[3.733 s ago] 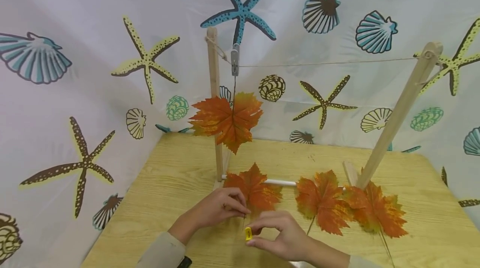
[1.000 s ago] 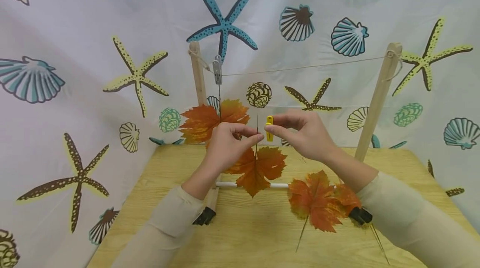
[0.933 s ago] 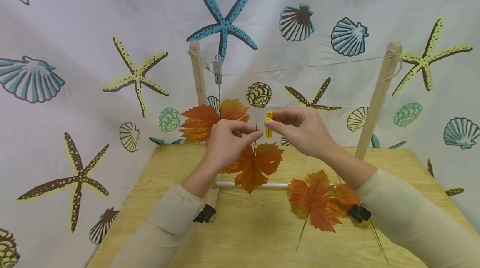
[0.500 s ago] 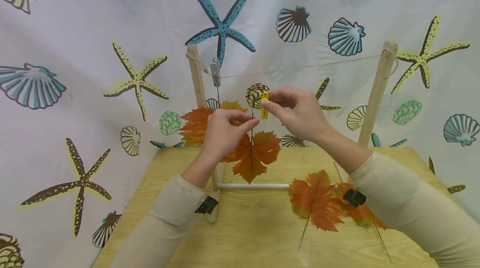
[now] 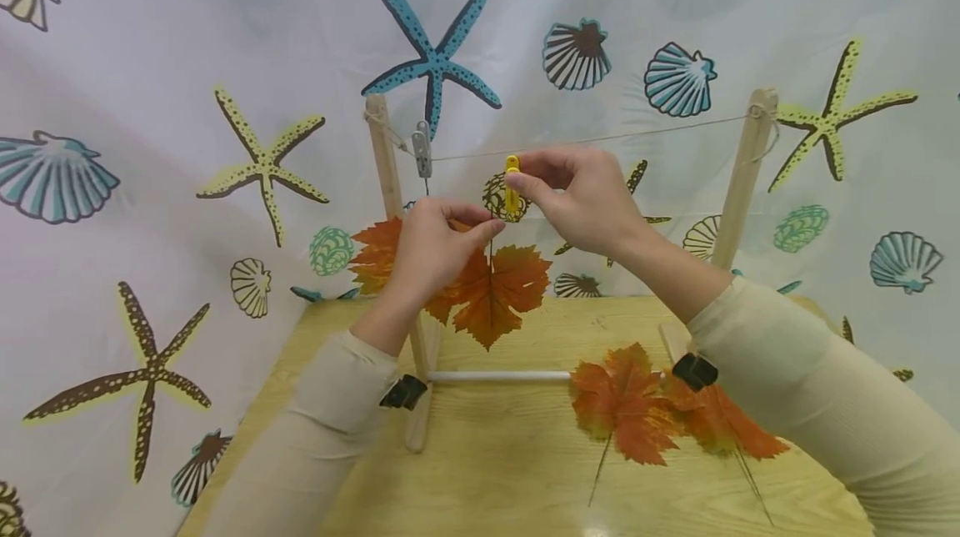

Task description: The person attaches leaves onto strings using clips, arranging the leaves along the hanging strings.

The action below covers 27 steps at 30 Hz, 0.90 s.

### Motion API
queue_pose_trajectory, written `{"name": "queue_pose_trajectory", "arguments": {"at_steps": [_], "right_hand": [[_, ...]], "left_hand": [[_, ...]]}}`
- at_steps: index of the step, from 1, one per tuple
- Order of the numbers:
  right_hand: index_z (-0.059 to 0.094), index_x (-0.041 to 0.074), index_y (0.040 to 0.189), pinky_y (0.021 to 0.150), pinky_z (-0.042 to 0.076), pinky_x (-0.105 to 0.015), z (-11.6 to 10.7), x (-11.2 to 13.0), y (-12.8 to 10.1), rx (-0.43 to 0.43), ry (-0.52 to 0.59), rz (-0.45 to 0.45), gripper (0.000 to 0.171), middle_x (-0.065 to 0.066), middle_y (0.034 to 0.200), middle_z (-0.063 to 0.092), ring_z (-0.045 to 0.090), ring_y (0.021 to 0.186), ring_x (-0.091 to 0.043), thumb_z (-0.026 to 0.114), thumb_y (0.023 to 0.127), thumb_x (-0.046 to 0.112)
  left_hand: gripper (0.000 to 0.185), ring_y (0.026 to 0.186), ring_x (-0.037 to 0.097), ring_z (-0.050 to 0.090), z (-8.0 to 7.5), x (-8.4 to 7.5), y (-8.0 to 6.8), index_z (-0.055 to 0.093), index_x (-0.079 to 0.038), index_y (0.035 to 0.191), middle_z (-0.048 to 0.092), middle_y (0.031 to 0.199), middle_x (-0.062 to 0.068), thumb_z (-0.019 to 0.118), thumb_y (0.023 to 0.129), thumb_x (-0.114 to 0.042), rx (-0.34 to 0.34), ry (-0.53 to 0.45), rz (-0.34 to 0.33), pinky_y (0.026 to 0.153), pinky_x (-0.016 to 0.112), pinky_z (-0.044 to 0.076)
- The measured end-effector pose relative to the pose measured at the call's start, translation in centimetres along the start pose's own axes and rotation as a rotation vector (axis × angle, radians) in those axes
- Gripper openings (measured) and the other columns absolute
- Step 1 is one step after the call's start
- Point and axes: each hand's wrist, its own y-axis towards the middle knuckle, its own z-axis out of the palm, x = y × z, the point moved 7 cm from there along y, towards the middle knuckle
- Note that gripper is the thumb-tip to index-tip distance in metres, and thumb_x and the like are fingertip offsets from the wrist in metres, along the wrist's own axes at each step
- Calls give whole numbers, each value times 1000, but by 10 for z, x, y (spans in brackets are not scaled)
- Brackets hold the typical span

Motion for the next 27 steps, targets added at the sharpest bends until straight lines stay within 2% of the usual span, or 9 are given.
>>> {"name": "queue_pose_trajectory", "arguments": {"at_steps": [2,7,14,22,27], "right_hand": [[74,6,114,81,56,-32,1,4,4,1,-2,-2,26,-8,104,77,73,93,-18,69,96,23],[73,4,115,82,55,-33,0,10,14,-7,-23,6,28,-10,106,76,72,94,-19,68,97,24],[73,3,117,83,56,-33,-4,16,23,-5,-35,1,29,-10,109,76,72,95,-21,67,97,23],[75,4,113,74,51,-24,-10,34,41,-61,-68,-74,25,-8,104,77,70,85,-16,68,96,21],[75,5,113,76,51,-24,-10,35,51,-59,-107,-67,24,-8,105,76,69,86,-16,65,98,21]], "left_hand": [[21,90,22,60,-3,-1,2,80,-11,101,76,100,5,75,91,-29,-13,6,-15,68,30,51],[21,93,22,61,-8,-7,6,80,-9,100,77,100,7,74,91,-27,-43,6,-18,74,34,51],[22,99,22,63,-5,-8,11,80,-8,102,77,102,7,74,92,-27,-29,-4,-43,86,38,54],[23,100,22,62,-9,-14,13,80,-8,101,77,99,7,74,92,-28,-59,-8,-37,88,39,53],[22,102,22,62,-11,-17,14,80,-8,102,77,99,7,74,92,-27,-61,-7,-35,88,39,52]]}}
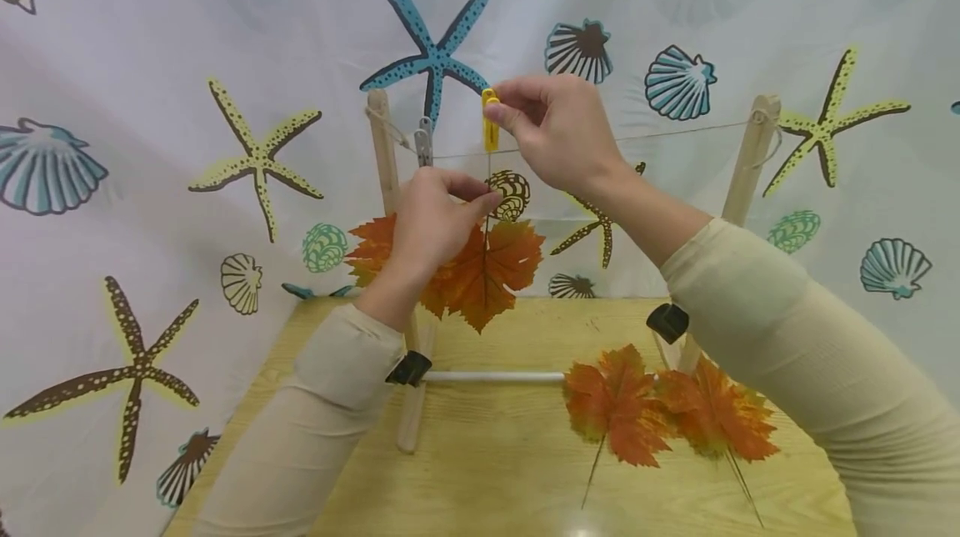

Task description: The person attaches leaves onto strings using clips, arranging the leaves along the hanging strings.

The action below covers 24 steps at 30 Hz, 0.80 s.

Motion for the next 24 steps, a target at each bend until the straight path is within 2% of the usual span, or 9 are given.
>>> {"name": "queue_pose_trajectory", "arguments": {"at_steps": [6,11,14,19,24], "right_hand": [[75,5,113,75,49,-26,5,-7,2,33,-26,54,24,-9,105,76,66,85,-18,65,98,22],[74,4,114,78,52,-29,10,-13,1,66,-31,77,25,-9,107,76,69,90,-19,66,98,22],[75,4,113,77,51,-28,11,-15,0,74,-23,85,25,-10,106,76,70,90,-19,66,97,21],[76,4,110,69,46,-25,12,-15,1,79,-36,80,23,-10,102,77,66,80,-18,68,96,20],[77,5,110,68,45,-25,14,-17,2,99,-49,88,23,-9,101,77,64,79,-17,67,97,21]], "left_hand": [[21,103,22,62,2,0,1,80,-9,103,77,102,7,72,93,-26,13,7,-11,89,39,53],[21,103,22,63,3,0,2,80,-9,103,77,103,7,73,93,-25,5,10,-7,89,40,53],[22,103,22,63,3,-1,3,80,-9,103,78,101,7,74,92,-26,-8,8,3,90,40,52],[23,102,21,64,1,-2,5,80,-10,104,78,99,6,75,91,-28,-41,-3,19,89,40,52],[22,102,21,65,-2,-3,6,80,-9,104,78,100,7,74,92,-27,-69,-19,40,88,39,54]]}}
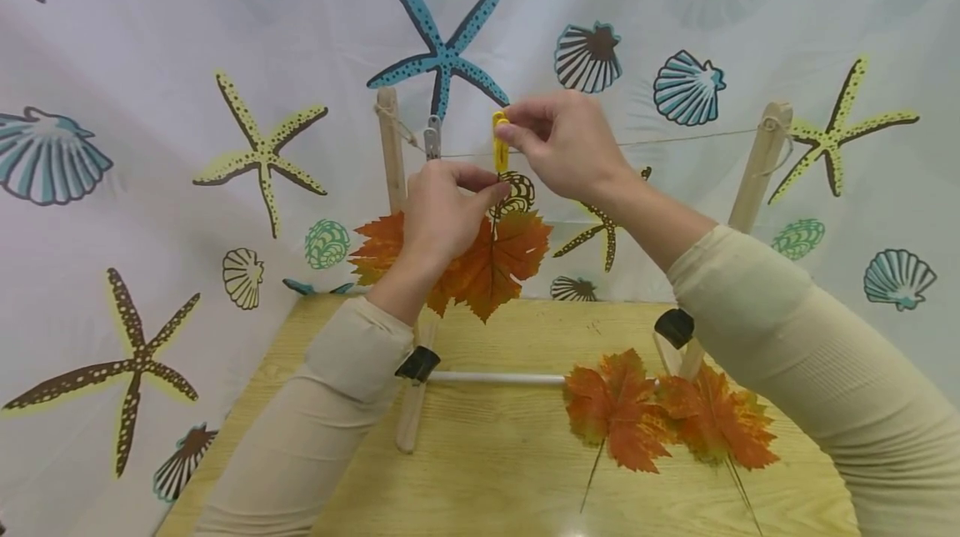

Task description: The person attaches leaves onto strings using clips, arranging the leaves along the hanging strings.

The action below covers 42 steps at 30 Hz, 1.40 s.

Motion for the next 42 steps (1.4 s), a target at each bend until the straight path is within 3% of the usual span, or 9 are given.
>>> {"name": "queue_pose_trajectory", "arguments": {"at_steps": [6,13,19,28,37,42], "right_hand": [[76,6,109,71,47,-27,0,-2,-1,16,3,10,22,-8,101,76,64,81,-17,66,97,21],[75,7,115,89,55,-34,4,-3,-2,73,7,-18,28,-9,108,76,72,97,-20,69,95,27],[75,10,110,83,56,-31,6,-7,-3,117,31,-20,27,-4,102,76,72,90,-14,72,92,31],[70,10,106,80,54,-31,7,-11,-4,173,11,38,23,-4,100,72,68,89,-16,73,91,28],[70,8,117,88,55,-33,3,-10,-8,166,7,59,34,-7,108,73,69,97,-18,73,90,28],[66,9,129,94,54,-33,-3,-15,-14,129,109,57,43,-6,118,72,69,107,-17,73,91,28]], "left_hand": [[21,102,21,66,-1,0,1,81,-10,102,78,98,7,75,91,-27,-15,-3,3,88,38,54],[22,98,21,66,1,5,-1,80,-8,102,78,97,8,74,91,-27,-10,-5,1,84,37,55],[23,97,21,66,2,10,-5,81,-8,100,78,96,8,76,90,-28,-6,5,-1,76,35,55],[22,90,20,68,2,9,-9,81,-7,98,78,94,7,77,89,-27,1,-16,15,68,31,54],[23,94,21,64,2,9,-9,82,-9,97,78,93,7,79,87,-29,25,2,3,71,32,49],[23,94,21,67,-2,8,-11,81,-8,98,78,95,8,79,87,-29,50,7,7,74,36,53]]}}
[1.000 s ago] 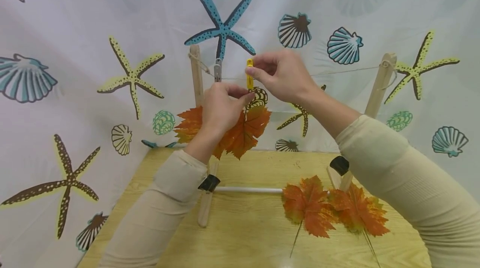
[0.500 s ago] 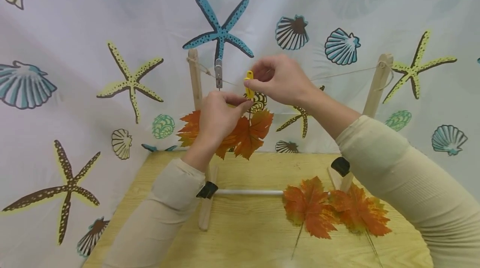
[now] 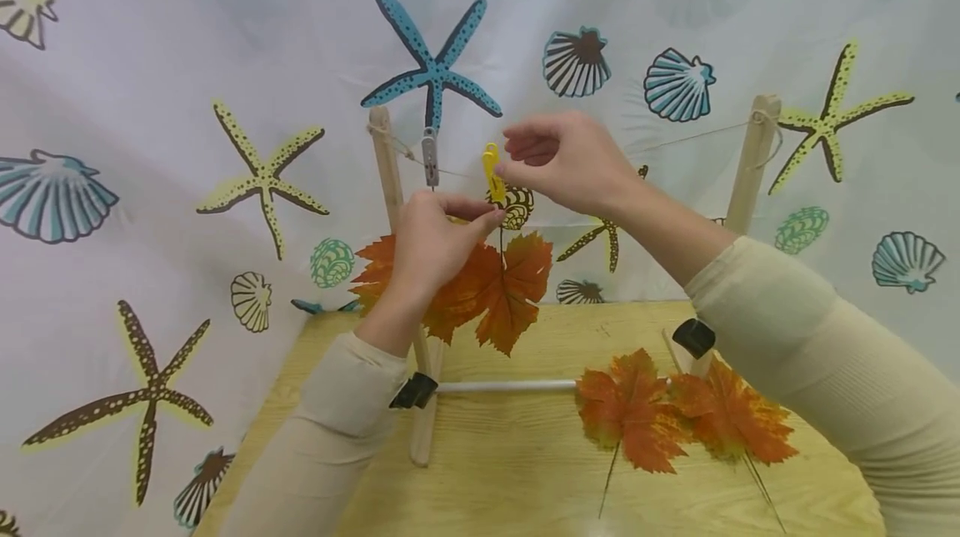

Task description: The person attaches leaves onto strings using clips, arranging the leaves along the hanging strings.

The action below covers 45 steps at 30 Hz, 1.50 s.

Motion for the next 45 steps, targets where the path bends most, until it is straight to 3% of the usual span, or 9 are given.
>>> {"name": "queue_pose_trajectory", "arguments": {"at_steps": [6,14,24,32,45], "right_hand": [[67,11,129,96,54,-33,-7,-14,-10,-59,188,-9,41,-6,121,72,70,110,-16,74,91,23],[69,5,124,93,55,-28,-7,-22,-24,-45,378,-63,35,-9,118,74,71,107,-13,74,91,14],[69,6,124,89,57,-26,5,-27,-46,58,328,-47,35,-10,118,73,71,106,-12,75,91,16],[68,7,125,88,57,-26,18,-40,-60,106,334,14,36,-7,119,73,70,107,-13,74,91,18],[66,2,126,89,56,-24,33,-61,-76,117,391,37,39,-19,122,70,71,106,-13,75,91,15]], "left_hand": [[22,94,20,65,2,3,-1,81,-9,98,78,97,7,79,87,-29,45,-34,-5,71,33,53],[20,82,20,61,6,9,-4,82,-13,99,77,98,3,78,88,-30,111,-66,14,62,27,50],[19,74,19,61,6,15,-13,81,-13,98,76,97,3,79,87,-29,144,-73,46,58,27,49],[21,70,20,56,11,27,-19,81,-18,103,75,99,-1,79,87,-32,210,-70,7,57,25,47],[21,72,18,63,18,21,-30,79,-16,107,74,98,0,77,89,-28,235,-71,147,64,31,53]]}}
